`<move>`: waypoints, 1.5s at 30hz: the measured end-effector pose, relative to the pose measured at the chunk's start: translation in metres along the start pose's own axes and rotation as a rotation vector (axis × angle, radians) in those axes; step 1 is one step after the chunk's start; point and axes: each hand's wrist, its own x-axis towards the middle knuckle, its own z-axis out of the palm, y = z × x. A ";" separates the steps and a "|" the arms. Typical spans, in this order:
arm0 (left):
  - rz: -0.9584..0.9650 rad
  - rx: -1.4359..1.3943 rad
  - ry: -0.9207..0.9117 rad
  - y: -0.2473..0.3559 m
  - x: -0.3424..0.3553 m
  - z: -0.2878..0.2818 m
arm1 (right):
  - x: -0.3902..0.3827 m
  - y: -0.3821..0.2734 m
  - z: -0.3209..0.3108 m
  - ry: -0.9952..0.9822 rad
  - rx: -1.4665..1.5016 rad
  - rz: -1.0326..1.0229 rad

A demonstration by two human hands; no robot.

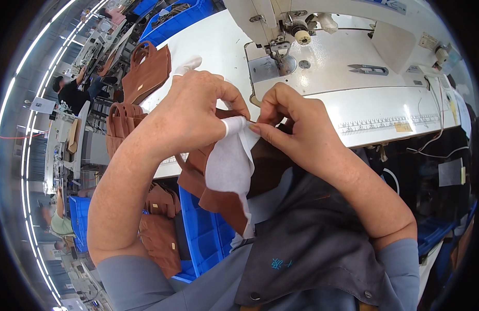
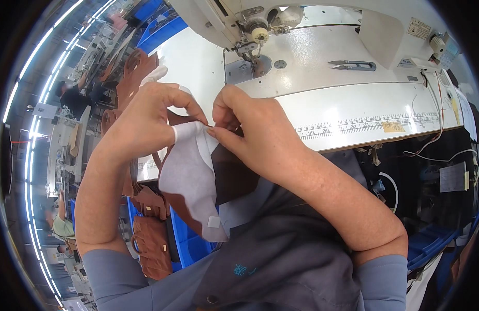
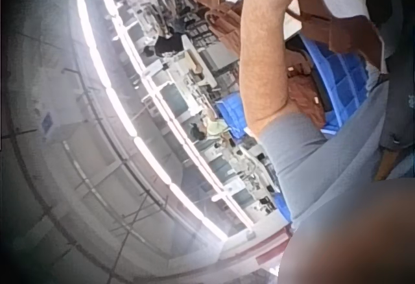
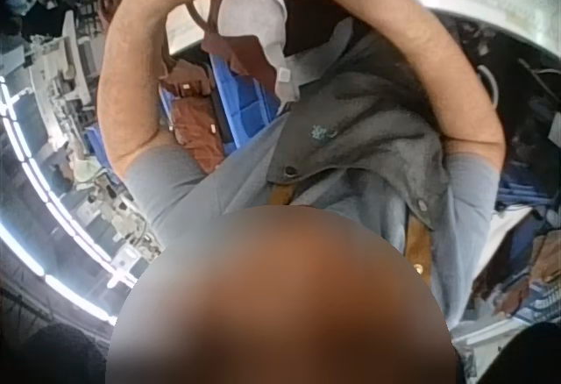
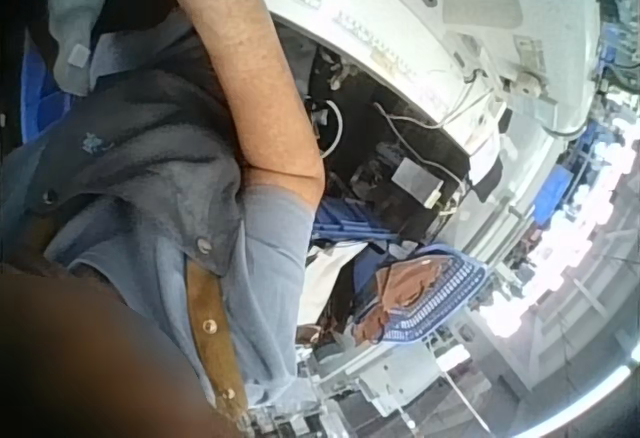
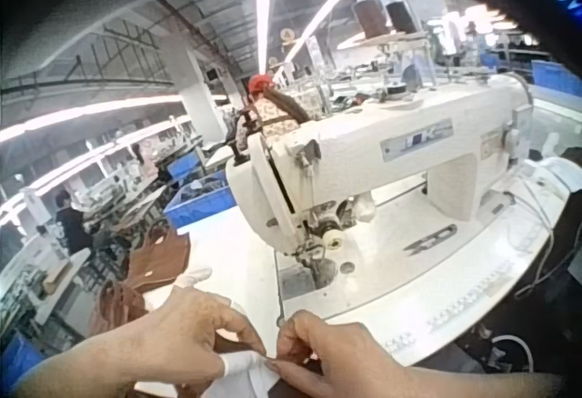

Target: Sewing leather pieces together to create bags using an industrial sewing machine.

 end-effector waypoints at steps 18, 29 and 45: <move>0.105 0.332 -0.276 -0.016 0.100 0.034 | 0.001 0.051 -0.028 -0.182 -0.839 -0.484; 0.031 0.235 -0.412 -0.010 0.123 0.029 | 0.001 0.053 -0.031 -0.262 -0.839 -0.600; 0.133 -0.092 -0.455 -0.036 0.119 0.023 | 0.002 0.049 -0.030 -0.327 -0.879 -0.538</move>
